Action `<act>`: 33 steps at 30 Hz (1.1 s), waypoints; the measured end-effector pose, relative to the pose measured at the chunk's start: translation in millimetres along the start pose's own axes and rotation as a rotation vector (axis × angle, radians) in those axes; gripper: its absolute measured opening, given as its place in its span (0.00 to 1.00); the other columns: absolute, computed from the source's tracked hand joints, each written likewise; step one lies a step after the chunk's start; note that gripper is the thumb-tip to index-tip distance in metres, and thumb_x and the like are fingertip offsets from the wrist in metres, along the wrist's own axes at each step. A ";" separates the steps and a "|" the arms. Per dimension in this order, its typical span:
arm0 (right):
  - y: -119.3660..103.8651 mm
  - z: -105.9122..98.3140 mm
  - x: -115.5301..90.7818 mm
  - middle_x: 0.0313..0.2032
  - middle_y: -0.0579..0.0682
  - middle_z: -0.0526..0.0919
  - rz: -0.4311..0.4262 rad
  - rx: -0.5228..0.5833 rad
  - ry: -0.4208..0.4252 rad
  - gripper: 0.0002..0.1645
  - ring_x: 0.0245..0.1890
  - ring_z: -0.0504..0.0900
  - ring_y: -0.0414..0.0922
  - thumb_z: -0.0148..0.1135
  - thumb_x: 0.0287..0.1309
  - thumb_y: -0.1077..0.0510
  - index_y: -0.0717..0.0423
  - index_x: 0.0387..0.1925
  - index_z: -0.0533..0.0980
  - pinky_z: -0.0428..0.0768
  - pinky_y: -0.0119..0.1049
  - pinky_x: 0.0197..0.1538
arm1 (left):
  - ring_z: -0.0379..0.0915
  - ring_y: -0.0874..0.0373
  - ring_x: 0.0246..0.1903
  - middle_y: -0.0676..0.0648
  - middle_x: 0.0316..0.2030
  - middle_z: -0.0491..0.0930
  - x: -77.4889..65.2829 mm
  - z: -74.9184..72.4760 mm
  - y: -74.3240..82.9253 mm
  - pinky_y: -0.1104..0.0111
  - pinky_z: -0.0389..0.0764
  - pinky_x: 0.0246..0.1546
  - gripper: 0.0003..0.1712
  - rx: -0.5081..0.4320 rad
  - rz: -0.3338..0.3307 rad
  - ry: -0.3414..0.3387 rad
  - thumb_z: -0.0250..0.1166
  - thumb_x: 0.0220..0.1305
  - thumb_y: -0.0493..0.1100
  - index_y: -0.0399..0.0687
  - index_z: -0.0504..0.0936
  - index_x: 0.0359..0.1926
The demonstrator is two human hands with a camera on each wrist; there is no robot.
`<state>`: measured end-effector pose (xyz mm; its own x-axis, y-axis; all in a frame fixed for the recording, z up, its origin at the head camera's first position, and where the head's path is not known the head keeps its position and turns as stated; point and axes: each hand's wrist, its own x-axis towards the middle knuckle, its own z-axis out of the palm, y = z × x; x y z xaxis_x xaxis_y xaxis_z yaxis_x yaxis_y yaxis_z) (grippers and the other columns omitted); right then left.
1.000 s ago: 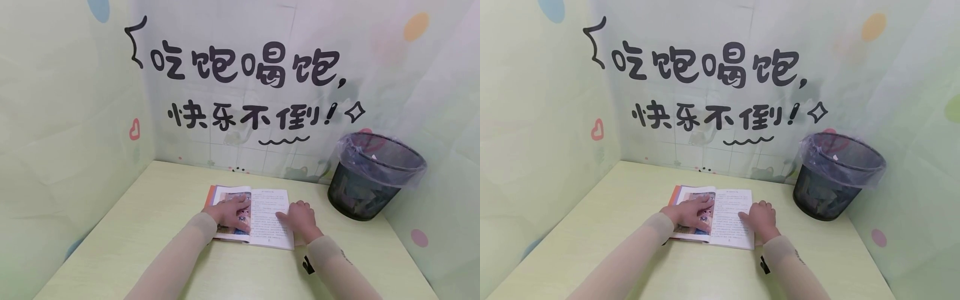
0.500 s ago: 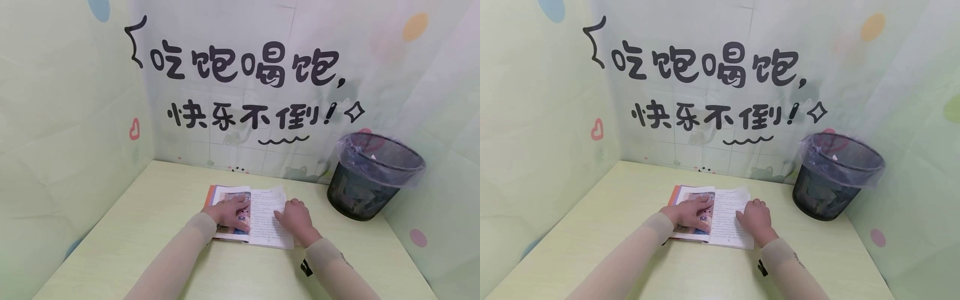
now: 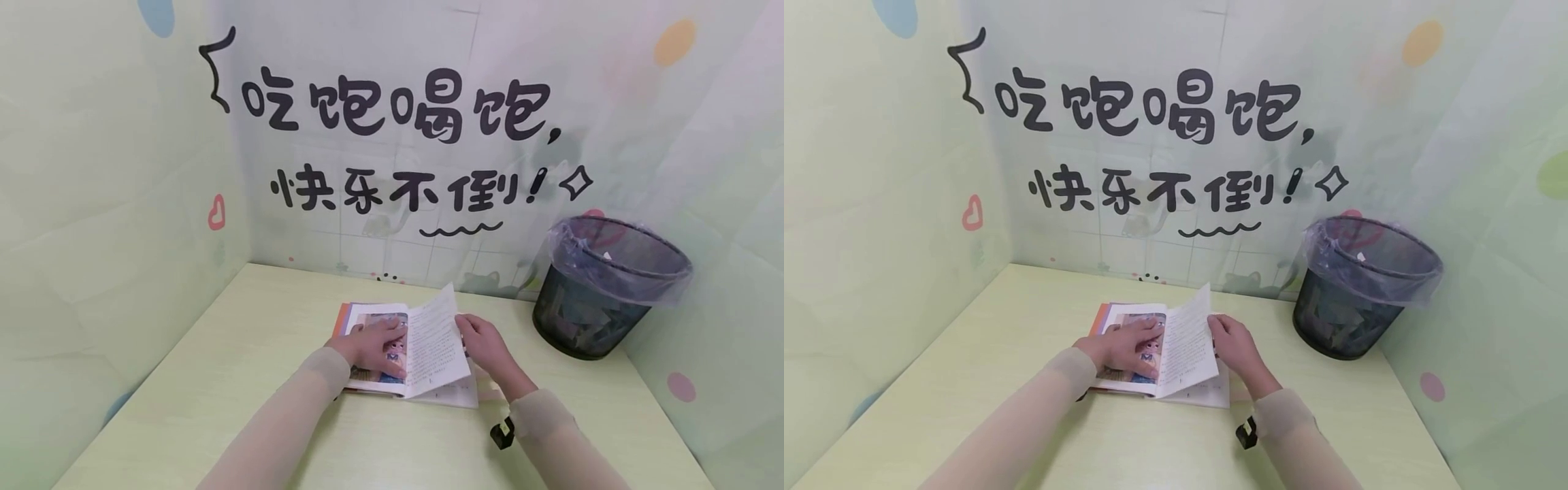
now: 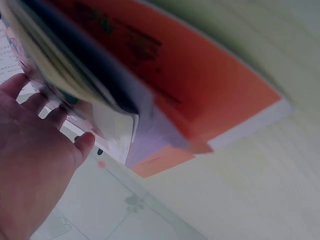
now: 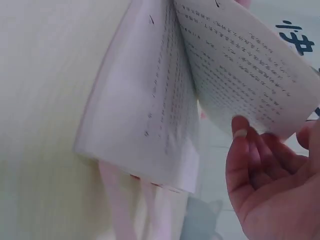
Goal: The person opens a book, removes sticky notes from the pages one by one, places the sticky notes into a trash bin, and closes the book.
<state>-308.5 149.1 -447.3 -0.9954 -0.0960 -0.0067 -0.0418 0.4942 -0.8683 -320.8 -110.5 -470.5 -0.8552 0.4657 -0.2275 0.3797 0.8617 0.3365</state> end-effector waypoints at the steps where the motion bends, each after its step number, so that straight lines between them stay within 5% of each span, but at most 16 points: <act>1: 1.8 1.3 0.3 0.39 0.55 0.81 0.020 0.076 -0.016 0.25 0.36 0.79 0.49 0.42 0.78 0.44 0.57 0.57 0.76 0.82 0.40 0.36 | 0.34 0.52 0.71 0.54 0.75 0.42 0.1 -0.2 -0.6 0.39 0.45 0.67 0.62 0.001 0.003 0.004 0.66 0.46 0.79 0.66 0.52 0.77; 9: 14.4 14.2 3.4 0.45 0.55 0.82 0.075 0.360 -0.091 0.25 0.41 0.81 0.49 0.39 0.79 0.46 0.55 0.57 0.76 0.82 0.37 0.38 | 0.38 0.51 0.71 0.54 0.75 0.42 -2.9 -0.3 -9.2 0.42 0.51 0.67 0.60 -0.115 0.024 0.061 0.66 0.50 0.77 0.62 0.52 0.77; 13: 15.6 18.9 1.7 0.49 0.52 0.82 0.039 0.378 -0.133 0.23 0.45 0.81 0.47 0.43 0.78 0.50 0.55 0.65 0.72 0.82 0.38 0.42 | 0.43 0.49 0.70 0.51 0.74 0.49 -6.7 -0.8 -22.5 0.45 0.57 0.66 0.46 -0.160 0.050 0.130 0.62 0.63 0.67 0.59 0.56 0.76; 17: 17.8 23.9 -1.4 0.55 0.51 0.79 -0.025 0.373 -0.180 0.24 0.49 0.79 0.46 0.47 0.77 0.55 0.56 0.69 0.67 0.82 0.39 0.46 | 0.46 0.50 0.69 0.51 0.72 0.56 -7.9 -2.2 -40.8 0.46 0.56 0.67 0.39 -0.072 0.029 0.156 0.61 0.67 0.62 0.58 0.62 0.74; 22: 16.0 37.8 -5.3 0.60 0.56 0.75 -0.111 0.257 -0.228 0.27 0.50 0.77 0.48 0.54 0.70 0.62 0.58 0.69 0.67 0.80 0.43 0.49 | 0.48 0.51 0.69 0.53 0.70 0.61 -10.5 -3.7 -59.4 0.41 0.49 0.67 0.40 -0.066 -0.045 0.143 0.65 0.63 0.63 0.58 0.67 0.72; 26: 11.8 51.3 -8.3 0.60 0.55 0.74 -0.142 0.054 -0.270 0.31 0.48 0.77 0.48 0.56 0.70 0.55 0.52 0.72 0.64 0.82 0.44 0.45 | 0.51 0.48 0.67 0.53 0.68 0.65 -16.4 -6.6 -68.3 0.39 0.46 0.67 0.38 -0.109 -0.088 0.156 0.70 0.59 0.62 0.60 0.72 0.68; 33: 5.6 66.0 -16.9 0.64 0.50 0.71 -0.177 -0.183 -0.307 0.39 0.45 0.78 0.42 0.60 0.67 0.40 0.46 0.74 0.61 0.80 0.42 0.44 | 0.58 0.49 0.59 0.54 0.63 0.70 -26.2 -9.0 -82.6 0.43 0.62 0.60 0.38 -0.167 -0.133 0.174 0.75 0.52 0.63 0.63 0.76 0.64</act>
<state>-286.2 96.4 -484.8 -0.9002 -0.4339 -0.0367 -0.2529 0.5897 -0.7670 -332.9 -195.6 -484.1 -0.9469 0.2964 -0.1242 0.2087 0.8610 0.4638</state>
